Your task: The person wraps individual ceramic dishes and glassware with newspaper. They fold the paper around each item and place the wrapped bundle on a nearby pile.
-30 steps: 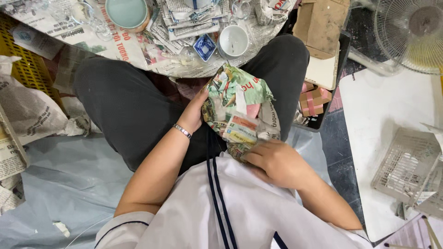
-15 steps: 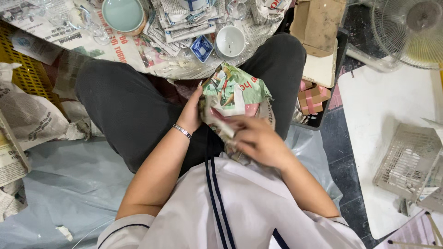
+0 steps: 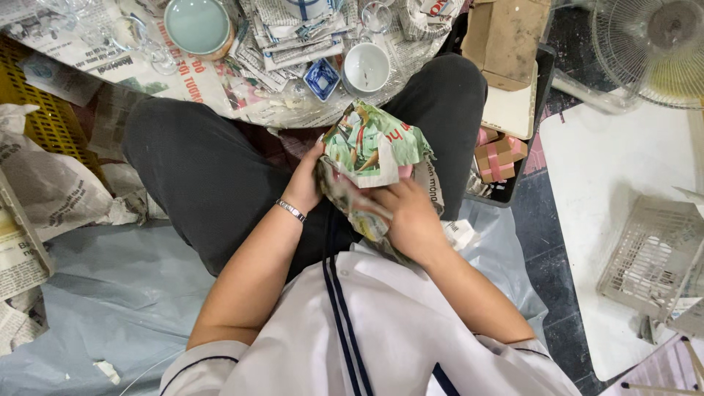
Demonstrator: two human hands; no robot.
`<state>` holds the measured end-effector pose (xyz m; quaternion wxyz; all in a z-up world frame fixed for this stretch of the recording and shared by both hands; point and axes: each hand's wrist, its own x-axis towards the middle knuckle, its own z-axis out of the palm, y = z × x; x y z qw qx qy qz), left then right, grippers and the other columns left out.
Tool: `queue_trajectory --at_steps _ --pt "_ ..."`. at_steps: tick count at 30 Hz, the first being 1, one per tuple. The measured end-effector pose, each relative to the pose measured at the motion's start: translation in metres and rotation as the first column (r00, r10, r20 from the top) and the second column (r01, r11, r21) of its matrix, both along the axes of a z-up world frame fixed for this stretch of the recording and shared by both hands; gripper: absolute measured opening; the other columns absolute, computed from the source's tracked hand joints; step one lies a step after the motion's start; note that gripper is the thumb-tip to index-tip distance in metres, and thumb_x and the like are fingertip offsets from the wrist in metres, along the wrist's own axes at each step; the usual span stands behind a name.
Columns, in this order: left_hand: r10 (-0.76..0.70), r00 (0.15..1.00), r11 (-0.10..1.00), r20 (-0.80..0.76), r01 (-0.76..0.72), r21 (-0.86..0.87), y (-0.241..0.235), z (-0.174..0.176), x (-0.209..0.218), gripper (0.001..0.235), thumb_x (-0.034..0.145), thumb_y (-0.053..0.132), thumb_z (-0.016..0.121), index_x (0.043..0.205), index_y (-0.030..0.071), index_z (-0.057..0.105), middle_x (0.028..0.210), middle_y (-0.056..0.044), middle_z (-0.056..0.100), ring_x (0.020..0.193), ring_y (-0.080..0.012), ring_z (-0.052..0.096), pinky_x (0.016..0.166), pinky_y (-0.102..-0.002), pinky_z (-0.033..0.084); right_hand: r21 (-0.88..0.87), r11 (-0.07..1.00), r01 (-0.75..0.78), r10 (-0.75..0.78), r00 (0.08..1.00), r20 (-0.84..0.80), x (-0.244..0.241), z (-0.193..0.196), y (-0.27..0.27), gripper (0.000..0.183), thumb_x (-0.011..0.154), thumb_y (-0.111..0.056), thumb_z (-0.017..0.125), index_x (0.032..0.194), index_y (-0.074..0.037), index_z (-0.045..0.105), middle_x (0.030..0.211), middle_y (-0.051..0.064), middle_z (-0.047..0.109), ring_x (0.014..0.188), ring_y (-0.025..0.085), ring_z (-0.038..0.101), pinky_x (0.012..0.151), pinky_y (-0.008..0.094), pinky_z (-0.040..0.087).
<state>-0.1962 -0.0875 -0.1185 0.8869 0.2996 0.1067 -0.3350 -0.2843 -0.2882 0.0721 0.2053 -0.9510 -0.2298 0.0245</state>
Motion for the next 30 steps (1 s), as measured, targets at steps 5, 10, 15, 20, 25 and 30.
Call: queue_trajectory --at_steps 5,10,15,20,25,30 --pt "-0.025 0.999 0.994 0.021 0.027 -0.102 0.001 -0.01 -0.005 0.055 0.105 0.036 0.054 0.15 0.004 0.05 0.144 -0.012 0.059 0.131 -0.0252 0.056 0.113 -0.04 0.044 -0.032 0.993 0.113 -0.112 0.994 0.014 0.003 -0.011 0.001 0.056 0.088 -0.025 0.07 0.14 -0.01 0.056 0.141 0.018 0.054 0.131 0.043 0.049 0.109 0.054 0.035" --pt "-0.087 0.994 0.98 0.071 0.098 -0.172 0.009 0.011 -0.006 0.061 0.107 0.043 0.048 0.154 0.006 0.043 0.152 -0.014 0.053 0.139 -0.0288 0.052 0.119 -0.044 0.04 0.088 0.991 0.097 -0.101 0.994 0.045 0.027 -0.015 0.03 0.055 0.094 -0.033 0.073 0.142 -0.017 0.053 0.15 0.019 0.046 0.139 0.042 0.046 0.112 0.056 0.034" --pt "-0.026 0.963 0.959 0.268 0.1 -0.265 0.013 0.041 -0.004 0.092 0.096 0.071 0.043 0.164 0.01 0.029 0.166 -0.011 0.039 0.153 -0.0283 0.042 0.127 -0.045 0.034 -0.072 0.989 0.13 -0.111 0.967 0.228 0.045 -0.006 0.05 0.061 0.091 -0.04 0.075 0.148 -0.033 0.056 0.161 0.011 0.041 0.142 0.039 0.041 0.11 0.056 0.031" --pt "-0.165 0.894 0.962 0.415 0.239 -0.133 0.018 0.018 -0.007 0.098 0.093 0.068 0.055 0.166 0.007 0.029 0.161 -0.01 0.042 0.146 -0.0265 0.043 0.122 -0.047 0.037 -0.074 0.991 0.109 -0.093 0.975 0.2 0.067 0.001 0.028 0.074 0.077 -0.056 0.08 0.143 -0.029 0.059 0.16 0.011 0.04 0.146 0.038 0.036 0.111 0.06 0.028" --pt "-0.196 0.96 0.98 0.202 0.185 0.071 0.014 -0.024 -0.011 0.064 0.111 0.043 0.052 0.158 0.0 0.04 0.14 -0.012 0.057 0.127 -0.024 0.054 0.11 -0.043 0.044 -0.075 0.996 0.048 -0.044 0.997 0.06 0.104 0.008 -0.016 0.063 0.066 -0.047 0.085 0.12 -0.018 0.071 0.158 0.01 0.045 0.147 0.038 0.036 0.111 0.059 0.026" --pt "-0.105 0.977 0.989 0.188 0.082 0.126 0.002 -0.036 -0.016 0.056 0.108 0.041 0.042 0.151 0.006 0.042 0.144 -0.001 0.058 0.128 -0.0106 0.056 0.113 -0.031 0.041 0.107 0.994 -0.026 0.027 1.0 -0.008 0.12 0.013 -0.038 0.036 0.07 -0.037 0.087 0.096 -0.014 0.077 0.157 0.01 0.049 0.148 0.039 0.036 0.112 0.057 0.022"
